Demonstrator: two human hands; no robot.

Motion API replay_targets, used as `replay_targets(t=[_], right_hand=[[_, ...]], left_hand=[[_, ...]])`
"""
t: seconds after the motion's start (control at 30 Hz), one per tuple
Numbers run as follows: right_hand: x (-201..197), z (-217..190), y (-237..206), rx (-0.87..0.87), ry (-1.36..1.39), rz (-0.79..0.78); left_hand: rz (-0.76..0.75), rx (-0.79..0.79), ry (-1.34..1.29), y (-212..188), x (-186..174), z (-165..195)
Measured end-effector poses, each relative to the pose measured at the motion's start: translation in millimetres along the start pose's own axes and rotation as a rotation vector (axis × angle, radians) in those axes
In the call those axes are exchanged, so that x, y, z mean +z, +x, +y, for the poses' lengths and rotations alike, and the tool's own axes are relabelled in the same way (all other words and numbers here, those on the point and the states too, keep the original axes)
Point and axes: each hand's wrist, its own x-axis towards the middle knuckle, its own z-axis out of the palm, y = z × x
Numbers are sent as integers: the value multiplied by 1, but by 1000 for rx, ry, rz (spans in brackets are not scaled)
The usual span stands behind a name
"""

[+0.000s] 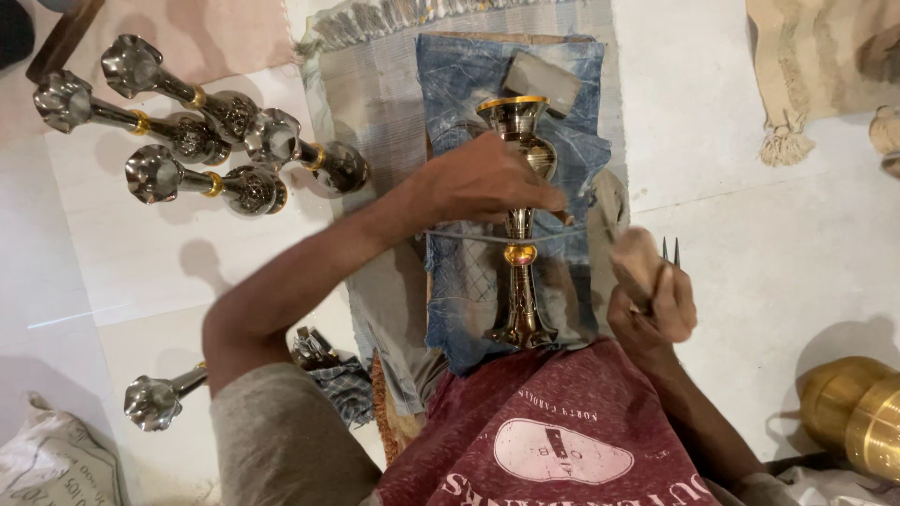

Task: The person sits on the floor with a brass vase on their lap and hammers its surface using a wooden mallet and a small punch, rotating the vase to work different areas, with several finished metal vases lying beside them.

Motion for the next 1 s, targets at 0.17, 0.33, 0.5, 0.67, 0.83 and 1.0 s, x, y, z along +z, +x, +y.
replay_targets(t=[0.17,0.33,0.5,0.67,0.83,1.0], right_hand=[[-10,11,16,-12,102,-1],[-26,18,42,100,144,-29],[-61,17,106,-143,68,-316],[-77,-4,189,-311,-281,-697],[-68,-28,247,-494,-272,-740],[-59,-57,279,-586,-399,-882]], left_hand=[[149,-94,53,-10,4,13],[295,-168,103,-13,8,23],[597,-300,-37,-25,16,43],[914,-539,116,-22,57,56],[1134,-769,117,-12,97,60],[1237,-908,157,-6,99,80]])
